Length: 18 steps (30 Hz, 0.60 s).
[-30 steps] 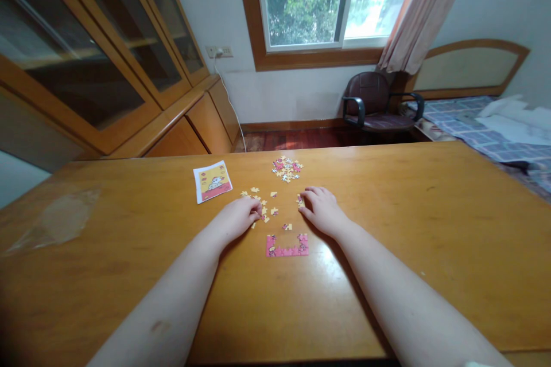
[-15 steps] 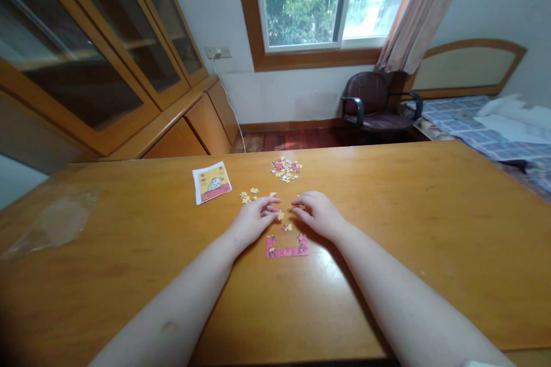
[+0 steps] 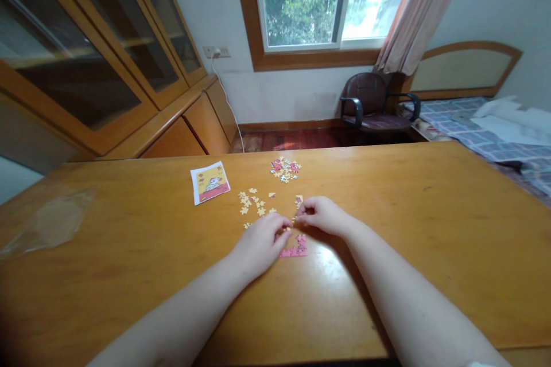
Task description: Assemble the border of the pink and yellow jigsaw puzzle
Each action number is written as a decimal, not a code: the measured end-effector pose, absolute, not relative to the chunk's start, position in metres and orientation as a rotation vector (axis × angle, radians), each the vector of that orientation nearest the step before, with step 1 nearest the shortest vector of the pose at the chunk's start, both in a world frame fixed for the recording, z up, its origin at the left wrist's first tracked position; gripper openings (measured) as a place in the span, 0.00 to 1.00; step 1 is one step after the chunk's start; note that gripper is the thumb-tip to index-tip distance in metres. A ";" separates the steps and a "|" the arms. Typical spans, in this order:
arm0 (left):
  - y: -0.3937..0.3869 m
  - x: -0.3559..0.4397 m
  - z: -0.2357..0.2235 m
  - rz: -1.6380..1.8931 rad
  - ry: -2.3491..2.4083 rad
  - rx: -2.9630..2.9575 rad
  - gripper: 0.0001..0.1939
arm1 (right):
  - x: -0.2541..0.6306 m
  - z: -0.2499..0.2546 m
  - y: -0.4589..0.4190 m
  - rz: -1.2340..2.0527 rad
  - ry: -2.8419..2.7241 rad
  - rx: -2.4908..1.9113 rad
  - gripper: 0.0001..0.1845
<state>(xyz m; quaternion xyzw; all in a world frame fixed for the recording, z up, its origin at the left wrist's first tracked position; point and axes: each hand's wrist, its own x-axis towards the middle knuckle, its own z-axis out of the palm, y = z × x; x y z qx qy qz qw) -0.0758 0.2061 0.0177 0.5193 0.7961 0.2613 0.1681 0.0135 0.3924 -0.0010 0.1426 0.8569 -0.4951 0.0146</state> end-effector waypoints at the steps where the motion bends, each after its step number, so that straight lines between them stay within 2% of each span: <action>1: 0.203 -0.064 0.019 0.622 2.228 1.579 0.11 | 0.015 0.000 0.396 -1.526 2.625 0.451 0.12; 3: 0.196 -0.040 0.017 0.424 2.183 1.760 0.14 | 0.017 0.002 0.401 -1.472 2.575 0.461 0.13; 6: 0.190 -0.011 0.006 0.210 2.196 1.837 0.31 | 0.018 0.003 0.403 -1.407 2.548 0.483 0.14; 8: 0.188 -0.002 -0.001 0.152 2.203 1.856 0.38 | 0.017 0.002 0.402 -1.382 2.549 0.485 0.15; 18: 0.192 -0.005 -0.001 0.085 2.201 1.797 0.39 | 0.016 0.001 0.397 -1.198 2.599 0.481 0.14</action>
